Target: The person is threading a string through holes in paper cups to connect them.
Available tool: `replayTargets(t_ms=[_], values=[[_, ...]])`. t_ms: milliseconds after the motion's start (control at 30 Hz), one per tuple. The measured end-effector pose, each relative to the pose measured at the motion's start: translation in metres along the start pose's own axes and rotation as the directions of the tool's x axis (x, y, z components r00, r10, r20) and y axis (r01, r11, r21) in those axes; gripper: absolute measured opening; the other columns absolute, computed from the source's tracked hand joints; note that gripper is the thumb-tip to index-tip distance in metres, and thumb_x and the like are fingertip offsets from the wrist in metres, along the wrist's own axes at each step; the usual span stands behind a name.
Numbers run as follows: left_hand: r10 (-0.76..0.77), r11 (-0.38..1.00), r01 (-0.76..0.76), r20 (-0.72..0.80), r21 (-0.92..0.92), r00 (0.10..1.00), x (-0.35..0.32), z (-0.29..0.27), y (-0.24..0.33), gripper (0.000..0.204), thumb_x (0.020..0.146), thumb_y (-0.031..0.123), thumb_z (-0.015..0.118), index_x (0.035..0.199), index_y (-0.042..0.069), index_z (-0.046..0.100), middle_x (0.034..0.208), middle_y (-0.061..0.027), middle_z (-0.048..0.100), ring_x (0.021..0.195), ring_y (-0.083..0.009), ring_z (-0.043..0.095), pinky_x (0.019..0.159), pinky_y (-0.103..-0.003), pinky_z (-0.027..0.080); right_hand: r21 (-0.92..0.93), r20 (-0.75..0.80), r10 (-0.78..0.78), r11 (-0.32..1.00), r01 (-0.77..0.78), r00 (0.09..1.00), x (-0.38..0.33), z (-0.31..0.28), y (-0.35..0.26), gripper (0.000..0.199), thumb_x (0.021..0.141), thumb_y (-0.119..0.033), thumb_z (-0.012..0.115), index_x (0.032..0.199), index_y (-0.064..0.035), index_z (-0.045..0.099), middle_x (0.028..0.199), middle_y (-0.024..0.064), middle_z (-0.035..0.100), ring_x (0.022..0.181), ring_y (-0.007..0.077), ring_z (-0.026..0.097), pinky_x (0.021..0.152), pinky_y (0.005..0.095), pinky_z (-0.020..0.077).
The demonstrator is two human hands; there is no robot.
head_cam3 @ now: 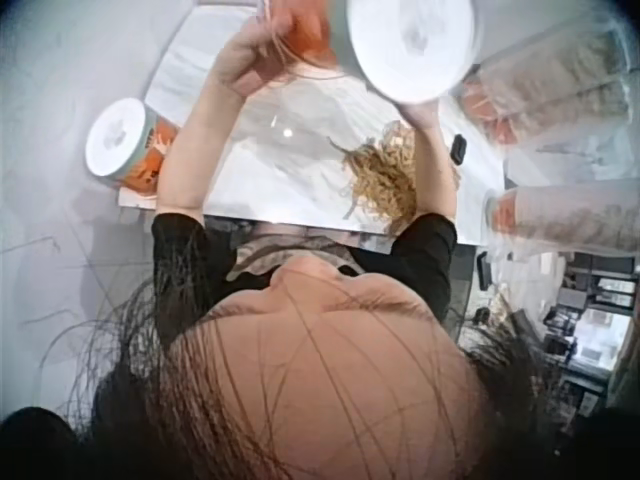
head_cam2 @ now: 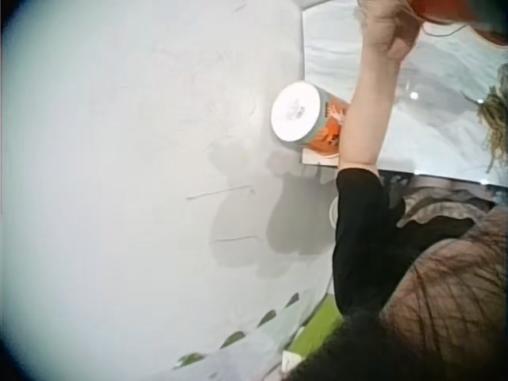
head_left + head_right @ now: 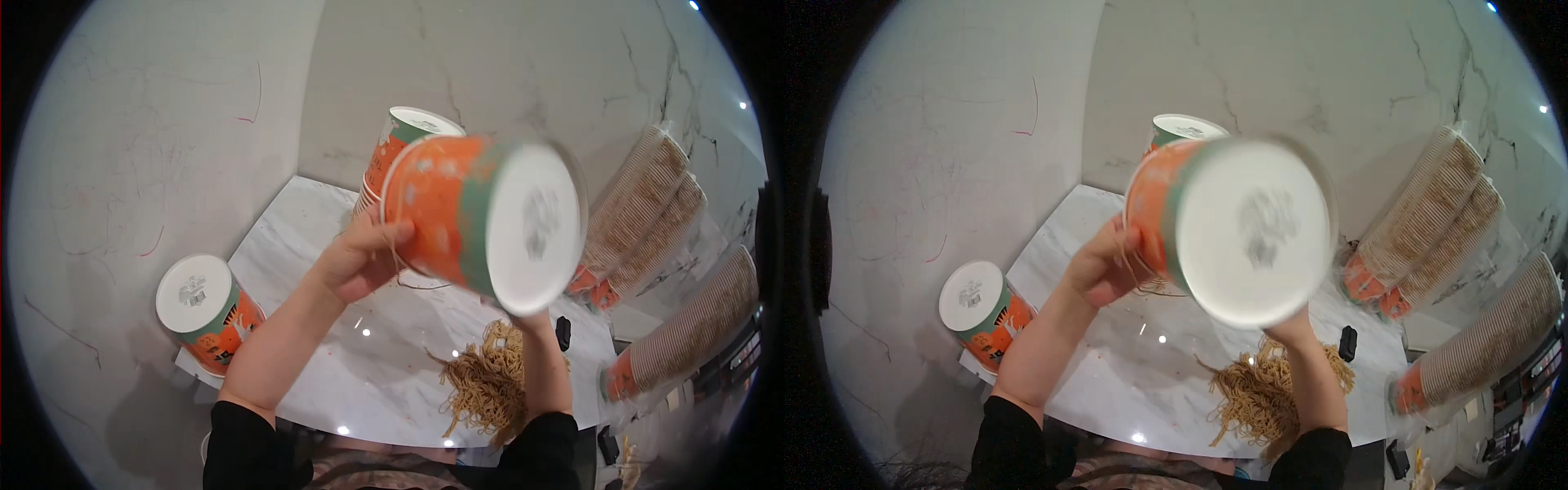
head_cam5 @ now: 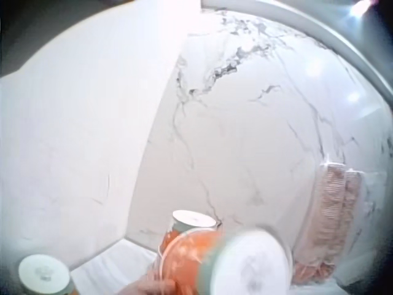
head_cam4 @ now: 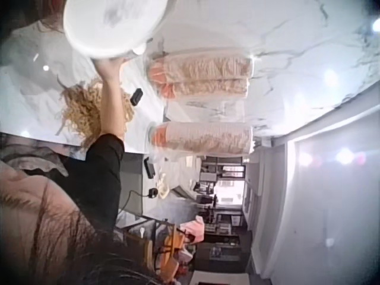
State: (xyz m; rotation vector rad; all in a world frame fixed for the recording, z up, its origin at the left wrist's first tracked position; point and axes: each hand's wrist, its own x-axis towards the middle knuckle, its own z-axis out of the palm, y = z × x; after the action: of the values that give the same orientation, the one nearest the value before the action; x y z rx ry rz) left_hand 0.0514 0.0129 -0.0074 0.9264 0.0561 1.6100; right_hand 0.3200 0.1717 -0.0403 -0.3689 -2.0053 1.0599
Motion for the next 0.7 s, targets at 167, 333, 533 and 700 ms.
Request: replayTargets(t_ms=[167,333,533,700], values=[[0.095,0.995,-0.097,-0.313,0.009,0.945,0.001,-0.001,0.022,0.066,0.104,0.051,0.052,0.148,0.003,0.043,0.147,-0.015,0.052,0.135,-0.0289,0.052,0.115,-0.05,0.042,-0.005,-0.05,-0.294,0.956,0.294,0.955,0.105,0.059,-0.081,0.102,0.061,-0.013,0.098,0.144,-0.0043,0.041,0.142,0.0096,0.053,0.134,0.0228,0.05,0.115,0.0406,0.0367],[0.155,0.955,-0.213,-0.265,-0.206,0.952,0.005,-0.02,0.033,0.061,0.105,0.051,0.048,0.141,0.003,0.044,0.146,-0.0179,0.048,0.139,-0.0295,0.046,0.119,-0.054,0.034,-0.002,-0.166,-0.239,0.97,0.242,0.957,0.177,0.082,-0.09,0.101,0.069,-0.026,0.095,0.146,0.0024,0.037,0.142,0.0166,0.052,0.132,0.0259,0.053,0.111,0.0411,0.0442],[0.214,0.937,-0.293,-0.353,-0.188,0.911,0.011,-0.033,0.023,0.067,0.104,0.044,0.052,0.153,0.006,0.029,0.155,-0.0175,0.039,0.146,-0.0291,0.037,0.121,-0.051,0.029,-0.245,-0.272,-0.212,0.959,0.146,0.939,0.209,0.092,-0.061,0.118,0.063,-0.039,0.098,0.148,0.0089,0.031,0.139,0.0228,0.052,0.125,0.0284,0.058,0.103,0.0372,0.0507],[0.271,0.929,-0.352,-0.439,-0.112,0.857,0.011,-0.033,0.004,0.077,0.102,0.042,0.055,0.159,0.006,0.018,0.158,-0.017,0.035,0.148,-0.0283,0.034,0.122,-0.048,0.026,-0.032,-0.302,-0.001,0.999,-0.009,0.953,0.21,0.1,-0.056,0.111,0.066,-0.04,0.097,0.144,0.008,0.035,0.133,0.0202,0.056,0.122,0.0267,0.06,0.099,0.0375,0.0536]])
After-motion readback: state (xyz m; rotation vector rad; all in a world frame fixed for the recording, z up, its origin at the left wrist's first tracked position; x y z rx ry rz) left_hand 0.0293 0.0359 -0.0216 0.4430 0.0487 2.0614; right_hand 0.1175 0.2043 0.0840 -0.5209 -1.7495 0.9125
